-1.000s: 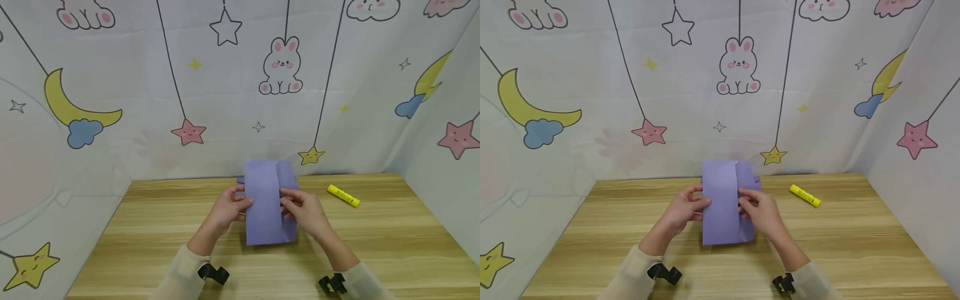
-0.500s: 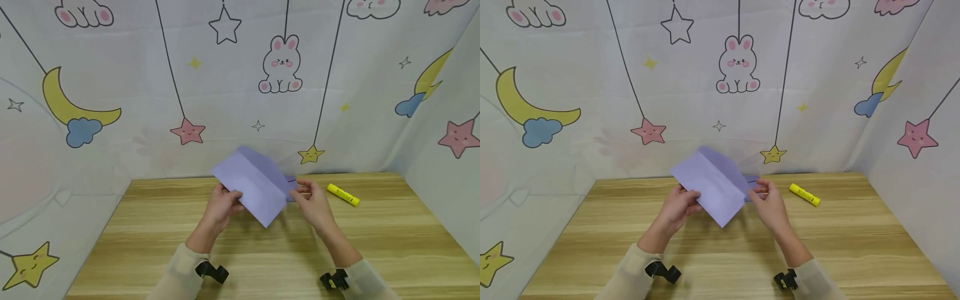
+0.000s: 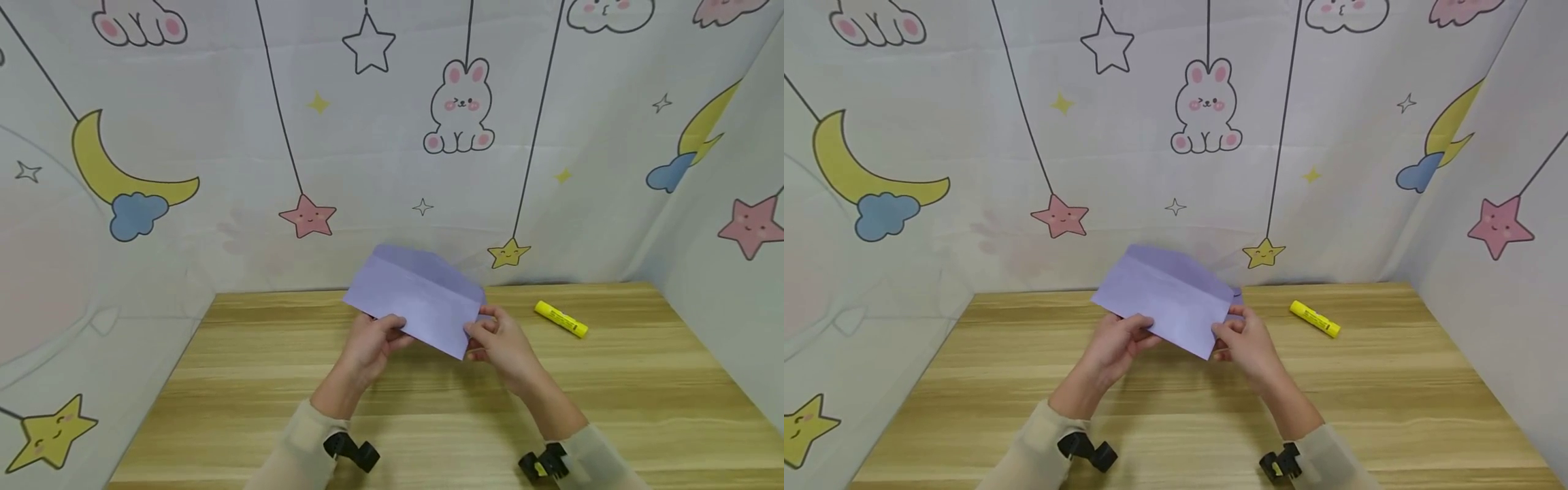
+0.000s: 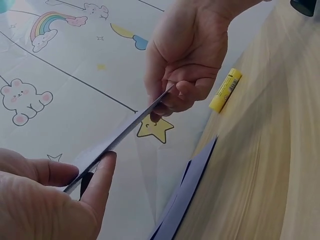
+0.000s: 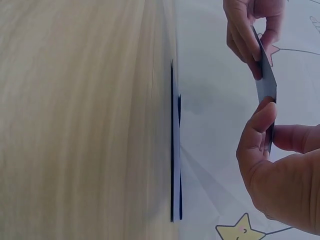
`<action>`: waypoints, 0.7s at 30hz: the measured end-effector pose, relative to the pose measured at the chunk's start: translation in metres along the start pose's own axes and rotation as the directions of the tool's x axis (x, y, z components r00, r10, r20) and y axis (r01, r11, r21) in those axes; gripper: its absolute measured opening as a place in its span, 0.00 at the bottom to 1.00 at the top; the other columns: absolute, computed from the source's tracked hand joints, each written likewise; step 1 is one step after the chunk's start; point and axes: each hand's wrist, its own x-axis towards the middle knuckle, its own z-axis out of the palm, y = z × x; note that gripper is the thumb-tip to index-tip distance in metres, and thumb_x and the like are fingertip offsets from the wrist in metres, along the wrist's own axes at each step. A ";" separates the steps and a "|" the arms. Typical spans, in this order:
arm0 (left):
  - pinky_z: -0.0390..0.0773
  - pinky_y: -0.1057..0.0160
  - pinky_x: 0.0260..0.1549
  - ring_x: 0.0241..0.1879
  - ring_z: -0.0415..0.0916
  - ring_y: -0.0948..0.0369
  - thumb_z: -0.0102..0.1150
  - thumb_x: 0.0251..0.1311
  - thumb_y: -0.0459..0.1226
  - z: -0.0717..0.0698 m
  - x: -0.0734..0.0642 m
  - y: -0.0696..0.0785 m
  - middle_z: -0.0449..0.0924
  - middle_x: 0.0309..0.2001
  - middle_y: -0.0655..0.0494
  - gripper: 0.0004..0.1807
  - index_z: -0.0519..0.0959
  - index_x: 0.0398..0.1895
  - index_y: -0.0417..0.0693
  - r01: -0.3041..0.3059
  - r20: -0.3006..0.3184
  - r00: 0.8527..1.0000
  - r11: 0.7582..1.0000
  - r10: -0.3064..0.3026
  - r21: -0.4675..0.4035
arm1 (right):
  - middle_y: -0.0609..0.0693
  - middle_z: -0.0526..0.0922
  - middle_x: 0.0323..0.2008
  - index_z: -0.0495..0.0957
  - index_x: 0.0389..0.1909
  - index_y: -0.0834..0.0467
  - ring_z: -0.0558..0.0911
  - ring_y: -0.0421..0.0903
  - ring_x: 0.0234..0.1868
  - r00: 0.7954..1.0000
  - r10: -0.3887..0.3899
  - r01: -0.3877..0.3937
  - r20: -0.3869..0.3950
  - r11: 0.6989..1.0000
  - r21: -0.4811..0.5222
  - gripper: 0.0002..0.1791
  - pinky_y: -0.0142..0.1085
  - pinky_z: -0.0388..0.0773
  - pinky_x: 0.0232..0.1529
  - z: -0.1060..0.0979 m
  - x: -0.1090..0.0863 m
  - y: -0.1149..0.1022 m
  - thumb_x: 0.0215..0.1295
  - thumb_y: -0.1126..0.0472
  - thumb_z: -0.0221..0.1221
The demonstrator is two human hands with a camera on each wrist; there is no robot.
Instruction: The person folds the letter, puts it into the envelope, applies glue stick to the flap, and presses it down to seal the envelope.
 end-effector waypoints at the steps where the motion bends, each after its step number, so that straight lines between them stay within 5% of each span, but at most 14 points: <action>1: 0.89 0.58 0.40 0.36 0.88 0.56 0.52 0.68 0.20 0.000 0.001 0.001 0.83 0.45 0.44 0.20 0.71 0.61 0.34 -0.003 -0.002 1.000 1.000 0.002 -0.005 | 0.56 0.81 0.40 0.56 0.73 0.68 0.81 0.48 0.35 1.000 -0.004 0.004 -0.004 1.000 -0.005 0.30 0.35 0.84 0.33 -0.001 0.000 -0.001 0.79 0.67 0.58; 6: 0.88 0.60 0.35 0.32 0.86 0.57 0.54 0.68 0.22 -0.007 0.005 0.009 0.82 0.40 0.46 0.18 0.72 0.60 0.35 -0.042 -0.062 0.997 0.999 0.041 -0.014 | 0.57 0.81 0.40 0.56 0.76 0.69 0.81 0.49 0.36 1.000 -0.027 0.027 -0.014 0.999 -0.038 0.32 0.35 0.83 0.31 -0.004 -0.002 -0.005 0.79 0.67 0.58; 11: 0.87 0.63 0.32 0.34 0.85 0.58 0.55 0.69 0.23 -0.017 0.009 0.024 0.79 0.46 0.44 0.21 0.66 0.64 0.32 -0.061 -0.154 0.986 0.998 0.063 0.016 | 0.56 0.80 0.38 0.56 0.77 0.68 0.79 0.49 0.36 0.999 -0.041 0.040 -0.023 0.996 -0.075 0.33 0.36 0.83 0.31 -0.006 -0.001 -0.008 0.79 0.66 0.58; 21: 0.87 0.58 0.31 0.37 0.85 0.54 0.60 0.66 0.21 -0.029 0.008 0.030 0.81 0.48 0.41 0.33 0.67 0.74 0.38 -0.075 -0.197 0.972 0.967 0.125 0.244 | 0.55 0.80 0.37 0.61 0.78 0.67 0.80 0.48 0.34 0.998 -0.052 0.045 -0.039 0.986 -0.161 0.33 0.38 0.83 0.31 -0.011 -0.001 -0.010 0.77 0.66 0.59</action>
